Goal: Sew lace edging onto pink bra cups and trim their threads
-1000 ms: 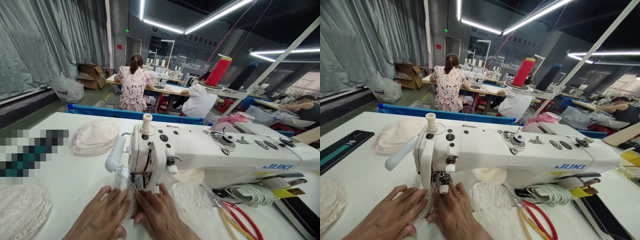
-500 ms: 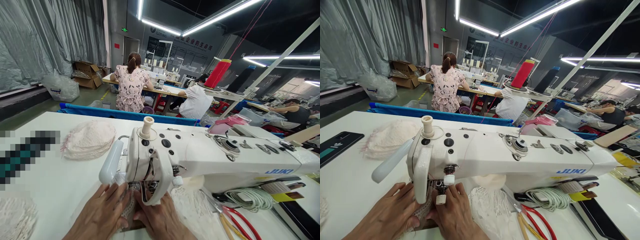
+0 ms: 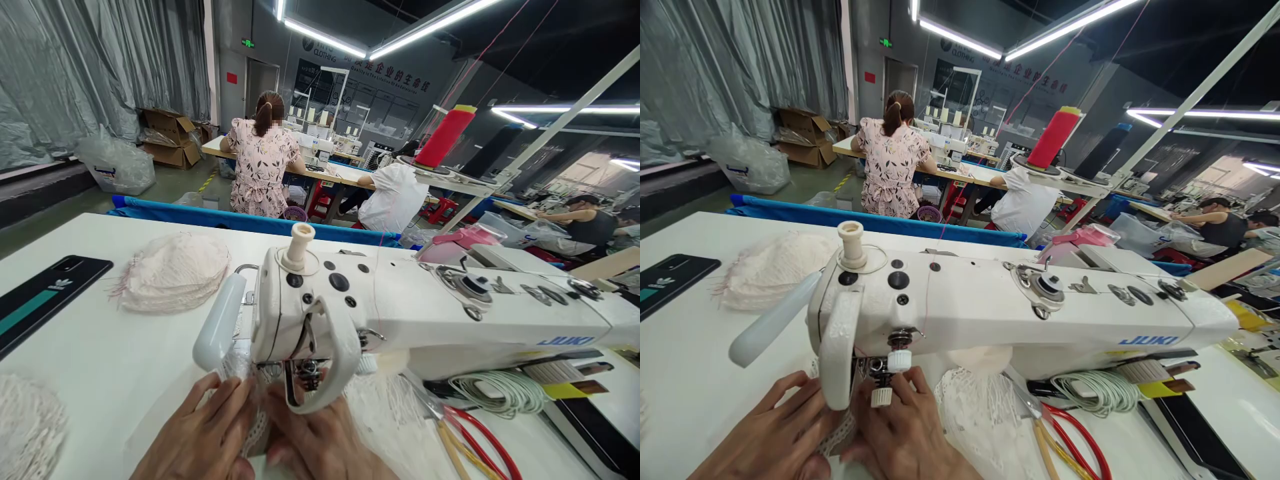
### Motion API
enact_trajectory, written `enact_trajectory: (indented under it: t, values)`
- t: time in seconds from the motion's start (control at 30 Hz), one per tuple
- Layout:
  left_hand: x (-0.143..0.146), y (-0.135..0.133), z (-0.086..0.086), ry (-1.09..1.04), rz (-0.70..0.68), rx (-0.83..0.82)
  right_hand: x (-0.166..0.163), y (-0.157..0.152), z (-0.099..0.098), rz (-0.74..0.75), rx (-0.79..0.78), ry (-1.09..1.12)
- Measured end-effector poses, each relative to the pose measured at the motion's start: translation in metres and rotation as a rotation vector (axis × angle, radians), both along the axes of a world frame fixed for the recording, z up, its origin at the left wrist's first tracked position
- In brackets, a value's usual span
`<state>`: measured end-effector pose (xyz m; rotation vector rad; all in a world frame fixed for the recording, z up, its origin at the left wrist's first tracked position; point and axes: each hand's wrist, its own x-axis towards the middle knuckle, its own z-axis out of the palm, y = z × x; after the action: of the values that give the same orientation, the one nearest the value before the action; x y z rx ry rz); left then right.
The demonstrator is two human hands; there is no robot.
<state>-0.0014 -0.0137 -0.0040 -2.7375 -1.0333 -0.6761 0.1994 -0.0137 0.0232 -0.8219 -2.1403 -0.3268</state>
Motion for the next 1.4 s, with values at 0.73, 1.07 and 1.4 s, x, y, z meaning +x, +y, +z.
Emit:
enact_trajectory:
  t: [0.73,1.07,1.4]
  values:
    - [0.002,0.02,-0.002,-0.242,-0.043,0.063,0.009,0.0,-0.008,-0.056,-0.201,-0.274]
    - [0.011,0.002,0.001,-0.175,-0.043,0.085,0.01,-0.004,-0.022,0.016,-0.211,-0.227]
    - [0.013,-0.002,-0.005,-0.193,-0.045,0.115,0.012,-0.005,-0.022,0.026,-0.224,-0.276]
